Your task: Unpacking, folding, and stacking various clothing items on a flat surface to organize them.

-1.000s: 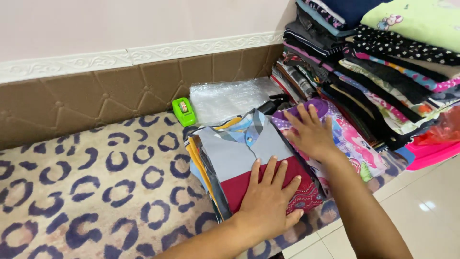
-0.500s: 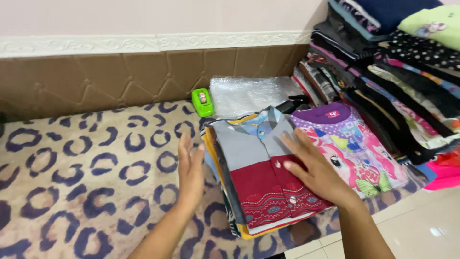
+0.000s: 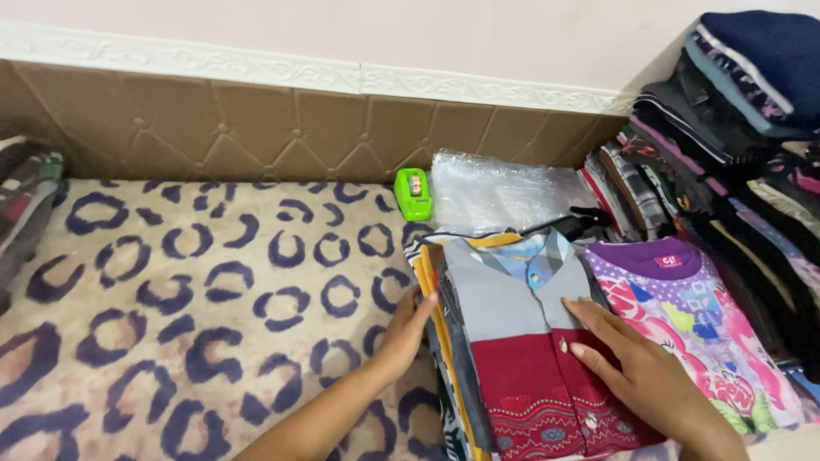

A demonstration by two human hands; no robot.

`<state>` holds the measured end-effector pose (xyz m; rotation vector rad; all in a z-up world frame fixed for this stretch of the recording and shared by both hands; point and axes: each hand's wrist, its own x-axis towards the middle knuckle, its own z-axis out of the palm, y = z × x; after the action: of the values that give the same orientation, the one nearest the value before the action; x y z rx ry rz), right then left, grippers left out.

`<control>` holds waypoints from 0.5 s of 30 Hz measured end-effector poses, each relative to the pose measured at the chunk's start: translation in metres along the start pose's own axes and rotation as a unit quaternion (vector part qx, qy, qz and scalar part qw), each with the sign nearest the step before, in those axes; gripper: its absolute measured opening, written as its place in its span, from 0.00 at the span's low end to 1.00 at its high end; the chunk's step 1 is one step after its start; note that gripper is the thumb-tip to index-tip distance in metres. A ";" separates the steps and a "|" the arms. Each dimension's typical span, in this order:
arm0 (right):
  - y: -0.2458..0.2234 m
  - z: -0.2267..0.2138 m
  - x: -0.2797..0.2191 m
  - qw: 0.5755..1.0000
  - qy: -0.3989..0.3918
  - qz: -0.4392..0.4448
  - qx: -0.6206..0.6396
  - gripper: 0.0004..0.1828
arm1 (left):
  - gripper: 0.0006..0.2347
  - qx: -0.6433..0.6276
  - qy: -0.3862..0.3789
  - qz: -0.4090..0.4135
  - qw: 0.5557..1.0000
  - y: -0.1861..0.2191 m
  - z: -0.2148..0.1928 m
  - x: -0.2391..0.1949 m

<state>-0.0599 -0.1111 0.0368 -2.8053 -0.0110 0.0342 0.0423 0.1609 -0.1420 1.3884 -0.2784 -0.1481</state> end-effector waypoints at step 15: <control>0.042 -0.052 0.239 0.942 -0.041 0.115 -0.311 0.21 | 0.21 -0.013 0.082 -0.060 0.995 -0.029 -0.014 0.004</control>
<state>0.1809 -0.1648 0.0666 -3.4183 0.3463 0.2438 0.0520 0.1676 -0.1721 1.3824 -0.0554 -0.1358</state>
